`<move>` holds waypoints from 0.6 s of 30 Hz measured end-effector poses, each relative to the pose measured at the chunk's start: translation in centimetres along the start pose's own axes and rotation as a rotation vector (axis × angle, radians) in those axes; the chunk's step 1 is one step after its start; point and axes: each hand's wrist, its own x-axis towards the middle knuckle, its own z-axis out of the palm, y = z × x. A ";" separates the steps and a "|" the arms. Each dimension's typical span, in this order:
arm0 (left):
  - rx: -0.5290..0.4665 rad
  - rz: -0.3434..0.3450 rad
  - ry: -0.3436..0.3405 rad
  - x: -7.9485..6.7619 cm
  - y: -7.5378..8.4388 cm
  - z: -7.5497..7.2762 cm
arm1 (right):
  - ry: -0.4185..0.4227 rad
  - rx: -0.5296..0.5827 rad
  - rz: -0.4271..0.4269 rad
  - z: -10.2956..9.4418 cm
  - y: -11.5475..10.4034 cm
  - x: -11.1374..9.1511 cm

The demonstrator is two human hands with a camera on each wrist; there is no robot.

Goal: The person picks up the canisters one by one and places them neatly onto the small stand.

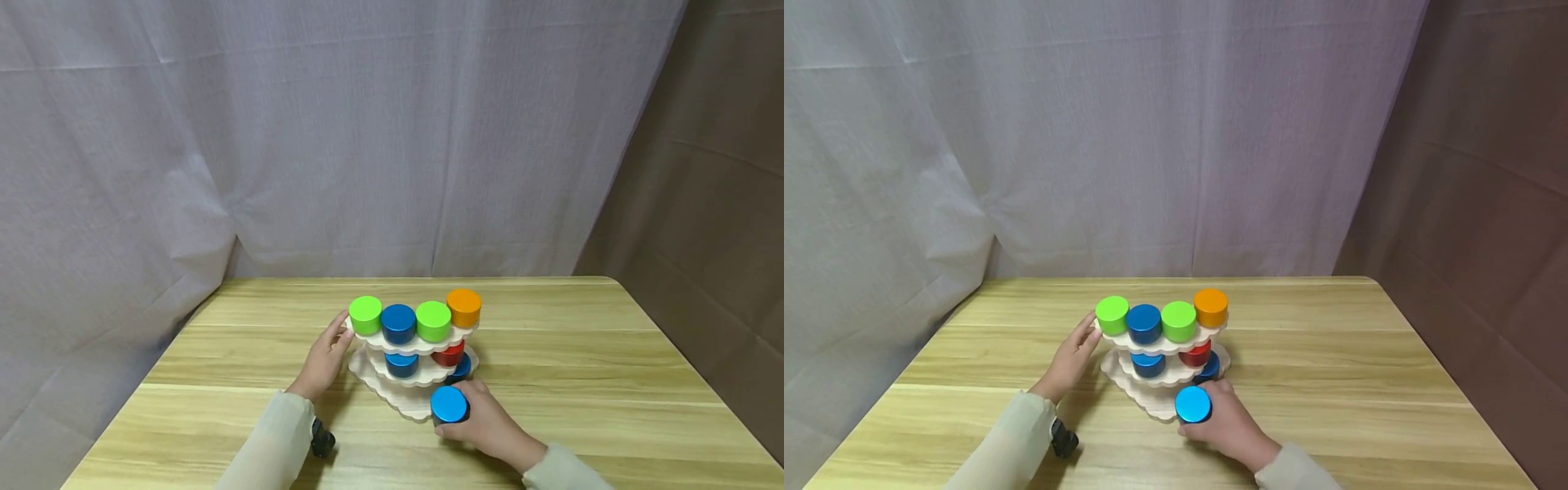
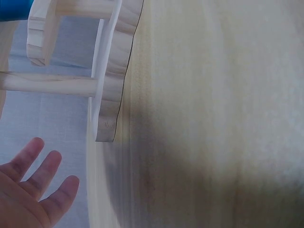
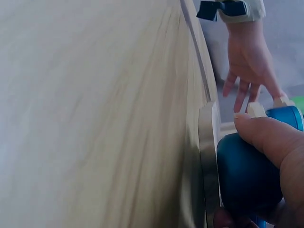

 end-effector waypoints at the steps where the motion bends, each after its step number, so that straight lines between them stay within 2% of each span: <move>1: 0.000 0.002 0.001 0.0 0.0 0.0 | -0.013 0.005 -0.006 0.1 -0.1 0.1; 7: -0.001 0.002 0.003 0.0 -0.2 0.0 | -0.067 0.009 -0.037 0.9 -0.6 0.4; 18: -0.004 0.000 0.001 0.1 -0.4 0.0 | -0.066 -0.033 -0.062 1.5 -1.3 0.5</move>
